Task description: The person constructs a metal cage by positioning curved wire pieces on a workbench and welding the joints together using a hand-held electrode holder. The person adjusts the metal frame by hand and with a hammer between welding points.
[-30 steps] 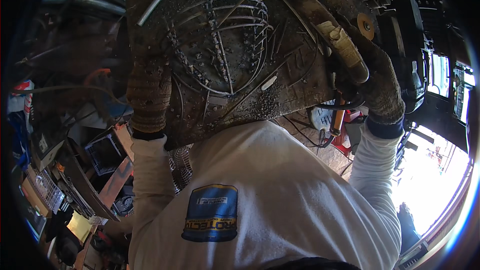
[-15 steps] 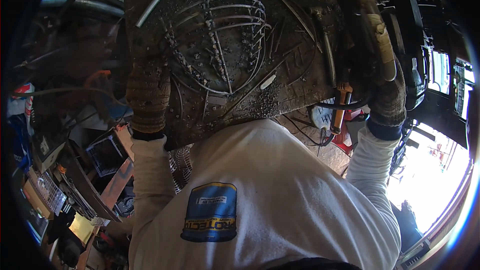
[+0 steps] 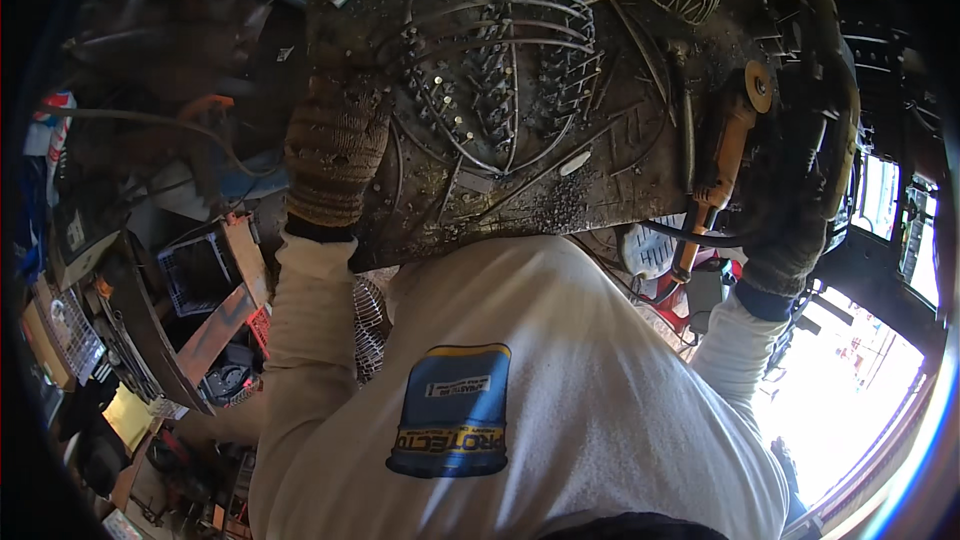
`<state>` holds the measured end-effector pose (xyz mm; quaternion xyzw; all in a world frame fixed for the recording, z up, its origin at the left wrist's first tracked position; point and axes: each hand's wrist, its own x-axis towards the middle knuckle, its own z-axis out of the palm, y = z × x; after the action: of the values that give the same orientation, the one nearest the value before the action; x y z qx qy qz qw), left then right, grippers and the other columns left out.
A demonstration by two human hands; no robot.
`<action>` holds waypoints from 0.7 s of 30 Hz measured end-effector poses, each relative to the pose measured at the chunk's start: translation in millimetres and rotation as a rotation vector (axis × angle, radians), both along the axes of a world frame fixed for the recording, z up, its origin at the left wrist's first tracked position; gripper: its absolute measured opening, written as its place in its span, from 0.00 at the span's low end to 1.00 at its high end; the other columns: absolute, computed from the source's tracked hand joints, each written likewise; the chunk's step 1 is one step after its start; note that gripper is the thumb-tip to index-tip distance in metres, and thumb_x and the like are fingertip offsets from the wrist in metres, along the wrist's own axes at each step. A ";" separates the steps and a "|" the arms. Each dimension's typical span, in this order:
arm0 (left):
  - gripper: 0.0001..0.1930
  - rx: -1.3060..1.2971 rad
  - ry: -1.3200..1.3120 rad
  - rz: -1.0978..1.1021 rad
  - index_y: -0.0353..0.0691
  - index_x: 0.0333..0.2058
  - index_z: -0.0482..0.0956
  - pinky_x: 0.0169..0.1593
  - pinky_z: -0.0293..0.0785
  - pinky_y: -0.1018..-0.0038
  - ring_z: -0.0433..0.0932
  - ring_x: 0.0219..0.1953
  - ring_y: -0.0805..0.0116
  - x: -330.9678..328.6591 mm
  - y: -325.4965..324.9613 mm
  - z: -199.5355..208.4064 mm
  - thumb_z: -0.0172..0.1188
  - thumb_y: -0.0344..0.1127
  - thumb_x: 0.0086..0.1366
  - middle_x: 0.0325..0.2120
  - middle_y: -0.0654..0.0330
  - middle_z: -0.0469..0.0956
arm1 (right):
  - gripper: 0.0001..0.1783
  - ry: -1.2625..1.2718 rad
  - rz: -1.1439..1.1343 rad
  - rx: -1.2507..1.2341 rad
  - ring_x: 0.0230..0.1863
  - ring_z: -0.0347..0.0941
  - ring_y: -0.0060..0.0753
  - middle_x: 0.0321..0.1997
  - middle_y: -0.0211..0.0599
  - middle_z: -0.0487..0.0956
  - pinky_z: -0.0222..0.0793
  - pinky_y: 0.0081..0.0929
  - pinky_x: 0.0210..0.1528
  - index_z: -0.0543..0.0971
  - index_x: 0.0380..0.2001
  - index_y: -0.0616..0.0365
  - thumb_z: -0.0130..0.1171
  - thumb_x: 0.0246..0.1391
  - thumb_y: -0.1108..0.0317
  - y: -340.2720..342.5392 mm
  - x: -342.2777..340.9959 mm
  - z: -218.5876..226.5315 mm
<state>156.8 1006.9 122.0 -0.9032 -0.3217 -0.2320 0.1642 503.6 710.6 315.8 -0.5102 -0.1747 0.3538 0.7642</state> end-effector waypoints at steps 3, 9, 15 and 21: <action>0.20 0.802 0.393 0.296 0.32 0.43 0.79 0.17 0.71 0.64 0.74 0.17 0.60 -0.4 3.0 -6.3 0.49 0.45 0.72 0.22 0.49 0.78 | 0.39 -0.264 -0.118 -0.165 0.59 0.68 0.44 0.60 0.45 0.71 0.79 0.29 0.47 0.58 0.70 0.54 0.61 0.58 0.62 3.9 -19.6 16.5; 0.19 1.076 0.591 0.136 0.42 0.51 0.76 0.20 0.72 0.69 0.74 0.17 0.66 3.4 15.6 -12.7 0.46 0.48 0.75 0.22 0.60 0.79 | 0.27 -1.601 -0.646 -0.515 0.56 0.73 0.41 0.61 0.46 0.71 0.72 0.27 0.58 0.59 0.68 0.63 0.44 0.67 0.72 -28.2 -38.0 55.9; 0.13 0.818 0.455 0.151 0.47 0.45 0.81 0.30 0.78 0.68 0.82 0.31 0.64 -12.9 11.7 -15.6 0.48 0.42 0.74 0.32 0.59 0.82 | 0.15 -0.188 -0.960 0.041 0.16 0.57 0.15 0.20 0.23 0.64 0.56 0.17 0.16 0.76 0.44 0.57 0.64 0.58 0.62 -230.2 -73.3 -7.1; 0.16 0.362 0.321 -0.320 0.58 0.55 0.77 0.43 0.79 0.66 0.80 0.50 0.57 -50.0 92.2 -34.6 0.52 0.44 0.70 0.56 0.57 0.77 | 0.17 0.305 -1.027 0.508 0.28 0.77 0.27 0.30 0.31 0.80 0.76 0.18 0.30 0.77 0.39 0.56 0.60 0.60 0.52 -323.6 -88.3 -134.9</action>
<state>106.8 1099.1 87.4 -0.9237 -0.0986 -0.1624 0.3328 415.3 386.9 180.9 -0.2740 0.1270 -0.0447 0.9523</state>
